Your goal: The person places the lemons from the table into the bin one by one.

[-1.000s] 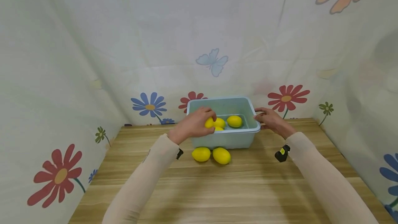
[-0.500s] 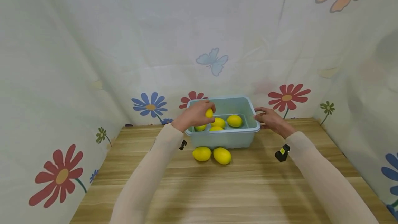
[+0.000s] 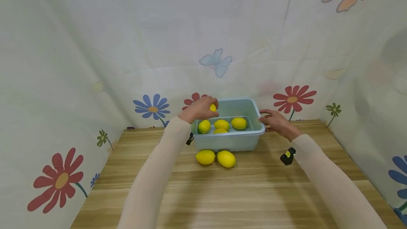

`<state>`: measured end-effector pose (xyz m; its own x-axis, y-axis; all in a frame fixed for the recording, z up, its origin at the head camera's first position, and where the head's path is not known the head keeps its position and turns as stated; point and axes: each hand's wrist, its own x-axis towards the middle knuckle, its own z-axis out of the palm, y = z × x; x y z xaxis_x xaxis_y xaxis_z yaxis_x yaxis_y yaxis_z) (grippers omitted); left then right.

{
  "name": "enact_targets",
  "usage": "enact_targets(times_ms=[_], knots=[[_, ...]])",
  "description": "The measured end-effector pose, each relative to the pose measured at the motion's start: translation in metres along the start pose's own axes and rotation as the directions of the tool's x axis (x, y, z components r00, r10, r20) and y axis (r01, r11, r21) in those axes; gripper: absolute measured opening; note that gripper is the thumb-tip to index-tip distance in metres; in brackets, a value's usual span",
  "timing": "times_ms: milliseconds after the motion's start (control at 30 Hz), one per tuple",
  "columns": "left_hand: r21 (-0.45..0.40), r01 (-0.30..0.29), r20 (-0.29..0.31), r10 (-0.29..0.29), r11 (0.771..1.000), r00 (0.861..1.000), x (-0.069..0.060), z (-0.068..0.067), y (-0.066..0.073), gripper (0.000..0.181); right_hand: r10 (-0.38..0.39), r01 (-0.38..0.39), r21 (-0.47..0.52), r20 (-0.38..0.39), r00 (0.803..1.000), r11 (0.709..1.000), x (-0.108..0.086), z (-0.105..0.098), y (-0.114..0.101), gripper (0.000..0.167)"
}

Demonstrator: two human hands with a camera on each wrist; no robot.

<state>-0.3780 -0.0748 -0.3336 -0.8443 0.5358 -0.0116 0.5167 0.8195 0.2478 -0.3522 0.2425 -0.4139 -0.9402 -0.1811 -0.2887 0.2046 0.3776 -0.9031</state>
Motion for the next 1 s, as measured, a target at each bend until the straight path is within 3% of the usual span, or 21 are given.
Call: enact_targets(times_ms=[367, 1000], knots=[[-0.069, 0.055, 0.042, -0.052, 0.996, 0.998, 0.022, 0.003, -0.012, 0.036, -0.001, 0.001, 0.007, 0.001, 1.000, 1.000, -0.001, 0.000, 0.002, 0.061], [-0.120, 0.165, 0.130, -0.149, 0.979, 0.980, 0.033, 0.013, -0.028, 0.030, 0.015, -0.014, 0.012, -0.021, 1.000, 1.000, 0.002, 0.001, 0.002, 0.060]])
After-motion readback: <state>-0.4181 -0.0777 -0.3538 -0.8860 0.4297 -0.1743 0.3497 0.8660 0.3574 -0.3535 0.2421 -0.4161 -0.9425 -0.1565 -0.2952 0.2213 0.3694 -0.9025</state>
